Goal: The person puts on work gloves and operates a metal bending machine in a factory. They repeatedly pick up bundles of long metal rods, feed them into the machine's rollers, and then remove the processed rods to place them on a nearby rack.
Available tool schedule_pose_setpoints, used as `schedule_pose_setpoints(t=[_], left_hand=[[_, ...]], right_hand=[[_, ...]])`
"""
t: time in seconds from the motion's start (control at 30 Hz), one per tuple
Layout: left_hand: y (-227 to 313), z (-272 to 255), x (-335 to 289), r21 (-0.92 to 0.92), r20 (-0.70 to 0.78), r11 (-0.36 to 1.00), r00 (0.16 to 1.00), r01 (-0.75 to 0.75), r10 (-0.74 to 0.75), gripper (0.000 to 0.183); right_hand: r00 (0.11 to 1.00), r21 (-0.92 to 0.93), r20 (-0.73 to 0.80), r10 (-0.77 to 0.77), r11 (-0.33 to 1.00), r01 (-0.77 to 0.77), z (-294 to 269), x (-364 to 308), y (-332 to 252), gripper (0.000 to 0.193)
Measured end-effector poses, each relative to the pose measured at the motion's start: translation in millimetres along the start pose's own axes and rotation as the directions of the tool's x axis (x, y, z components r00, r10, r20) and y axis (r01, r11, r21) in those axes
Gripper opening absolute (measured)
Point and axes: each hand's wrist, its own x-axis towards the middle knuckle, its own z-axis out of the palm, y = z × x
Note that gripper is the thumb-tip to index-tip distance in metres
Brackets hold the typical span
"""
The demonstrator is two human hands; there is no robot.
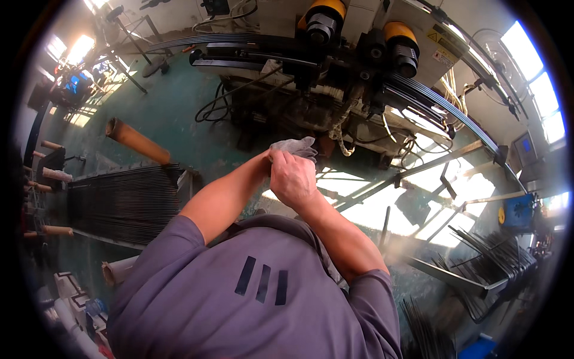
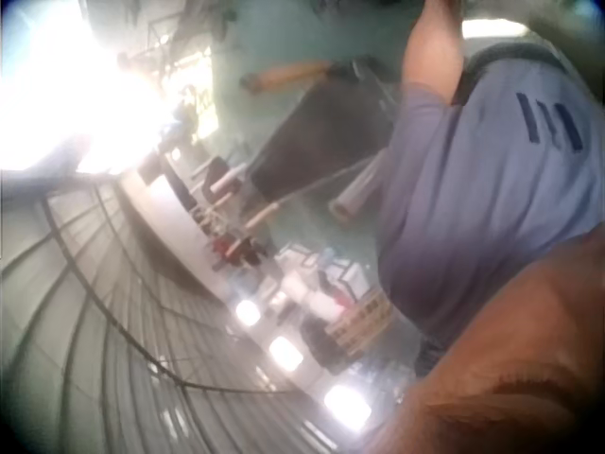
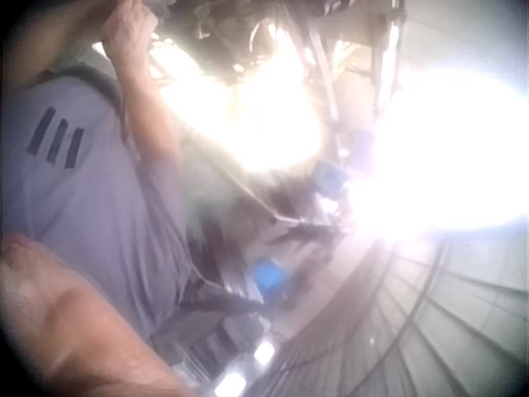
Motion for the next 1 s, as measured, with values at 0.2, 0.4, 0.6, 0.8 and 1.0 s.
schedule_pose_setpoints(t=[0.2,0.4,0.6,0.8,1.0], left_hand=[[19,-1,-7,-0.316,-0.154,0.949,0.986,0.014,-0.066,0.038],[58,19,-46,-0.317,0.087,0.908,0.945,-0.275,0.316,0.058],[71,39,-57,-0.419,0.128,0.797,0.841,-0.435,0.526,0.053],[98,57,-53,-0.581,0.167,0.663,0.729,-0.471,0.664,0.054],[122,93,-84,-0.541,0.250,0.642,0.625,-0.544,0.740,0.056]], right_hand=[[0.998,-0.008,-0.046,-0.053,0.999,0.053,9,-16,8,0.017],[0.888,-0.165,0.176,0.425,0.902,-0.399,9,-5,4,0.030],[0.845,-0.214,0.234,0.480,0.874,-0.437,-7,14,-2,0.023],[0.726,0.382,-0.047,0.686,0.684,-0.622,7,31,-5,0.012],[0.862,0.086,-0.373,0.342,0.938,-0.335,8,28,11,0.012]])
